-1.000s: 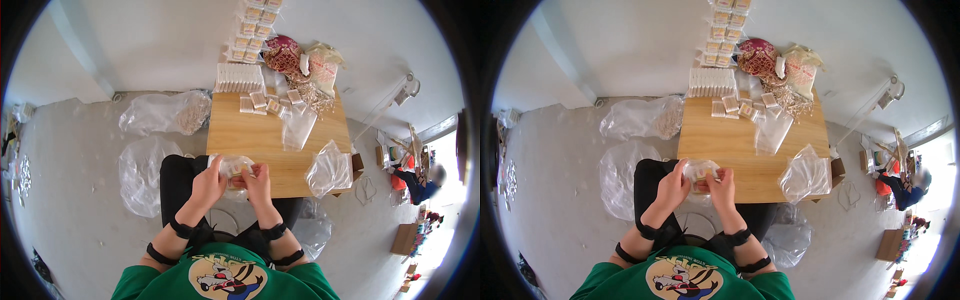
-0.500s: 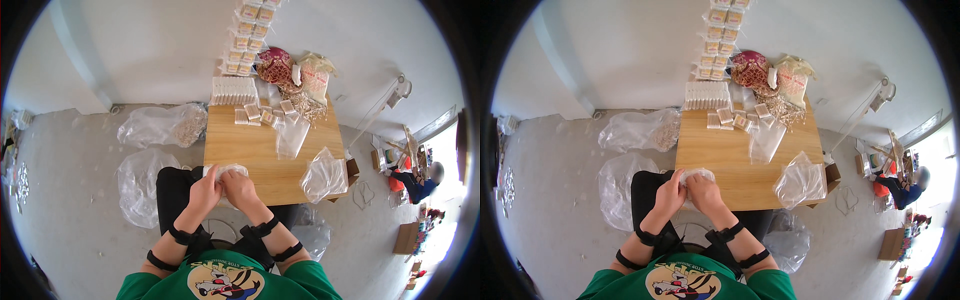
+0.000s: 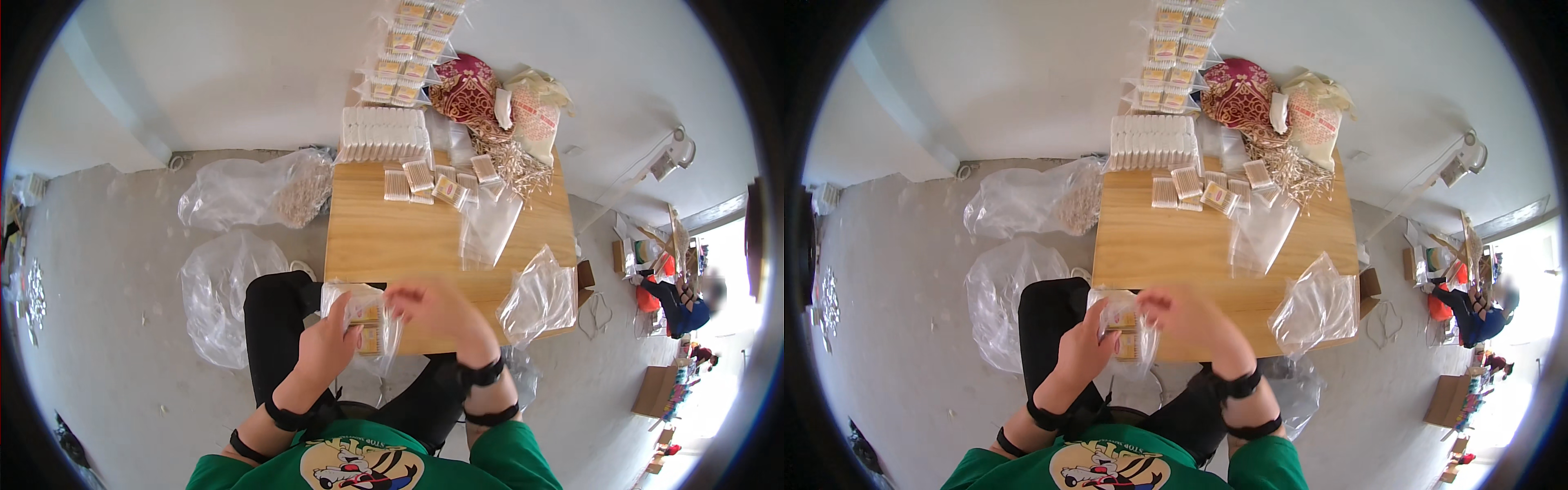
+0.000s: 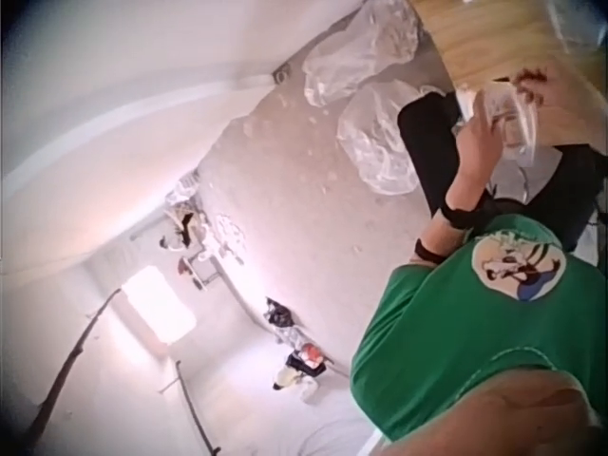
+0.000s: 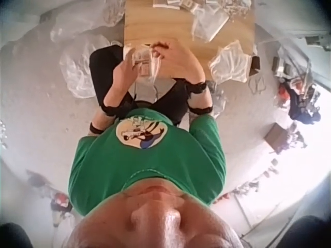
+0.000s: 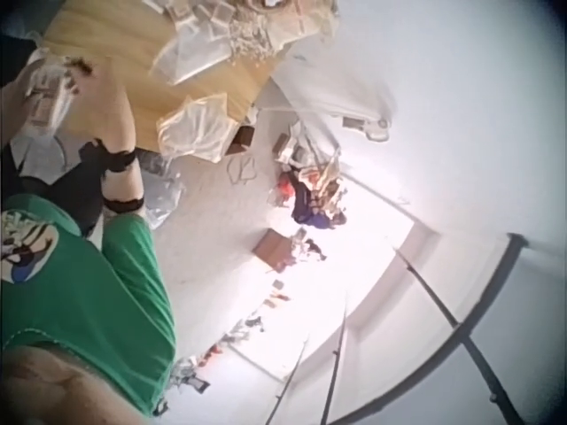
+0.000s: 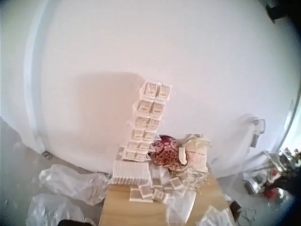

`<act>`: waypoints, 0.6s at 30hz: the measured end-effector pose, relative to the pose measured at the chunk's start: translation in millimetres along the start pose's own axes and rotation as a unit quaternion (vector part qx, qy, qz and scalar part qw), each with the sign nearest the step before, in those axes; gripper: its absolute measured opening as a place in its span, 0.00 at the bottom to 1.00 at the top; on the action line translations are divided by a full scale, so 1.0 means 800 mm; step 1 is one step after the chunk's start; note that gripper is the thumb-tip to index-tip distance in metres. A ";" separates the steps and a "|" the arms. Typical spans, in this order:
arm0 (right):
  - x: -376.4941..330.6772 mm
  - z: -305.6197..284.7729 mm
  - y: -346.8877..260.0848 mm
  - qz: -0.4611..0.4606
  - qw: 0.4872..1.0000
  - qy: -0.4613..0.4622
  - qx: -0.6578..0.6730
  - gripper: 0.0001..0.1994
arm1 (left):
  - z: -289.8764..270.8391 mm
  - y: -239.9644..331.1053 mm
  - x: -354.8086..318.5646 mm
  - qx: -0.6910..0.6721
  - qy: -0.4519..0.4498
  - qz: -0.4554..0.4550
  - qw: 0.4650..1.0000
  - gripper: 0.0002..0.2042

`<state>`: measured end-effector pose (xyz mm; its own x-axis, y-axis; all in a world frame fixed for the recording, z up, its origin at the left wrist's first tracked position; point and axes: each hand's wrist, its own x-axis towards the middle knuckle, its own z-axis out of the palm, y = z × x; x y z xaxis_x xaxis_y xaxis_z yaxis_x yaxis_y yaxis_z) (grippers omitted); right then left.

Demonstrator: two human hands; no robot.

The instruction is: Placing small boxed items into a plastic sleeve or tray and then into a larger plastic bag.

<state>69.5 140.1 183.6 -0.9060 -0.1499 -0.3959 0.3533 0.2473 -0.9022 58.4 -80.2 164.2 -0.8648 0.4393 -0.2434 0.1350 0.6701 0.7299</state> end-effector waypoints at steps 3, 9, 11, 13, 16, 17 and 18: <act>0.090 -0.061 0.012 0.005 0.958 0.245 -0.151 0.13 | -0.004 -0.004 -0.003 -0.010 0.002 0.004 1.000 0.27; 0.217 -0.122 0.068 0.014 0.790 0.370 -0.489 0.14 | 0.004 -0.010 -0.005 0.004 0.004 0.034 0.999 0.27; 0.230 -0.124 0.073 0.050 0.765 0.384 -0.514 0.18 | 0.008 -0.014 -0.003 0.012 0.017 0.049 0.999 0.27; 0.230 -0.115 0.065 0.030 0.771 0.388 -0.504 0.19 | 0.009 -0.016 -0.006 -0.021 0.007 0.043 0.999 0.27; 0.214 -0.110 0.067 -0.001 0.801 0.426 -0.420 0.20 | 0.008 -0.013 -0.004 0.000 0.017 0.054 0.998 0.27; 0.204 -0.111 0.071 -0.018 0.821 0.457 -0.343 0.21 | 0.007 -0.010 0.001 -0.002 0.012 0.055 0.998 0.27; 0.191 -0.104 0.074 -0.014 0.825 0.450 -0.342 0.21 | 0.004 -0.008 0.000 -0.006 0.003 0.036 0.999 0.27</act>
<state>-67.6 211.7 83.8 -0.8265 0.5306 0.1881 0.3942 0.7840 -0.4796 58.9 -82.2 157.1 -0.8558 0.4826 -0.1863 0.1911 0.6296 0.7531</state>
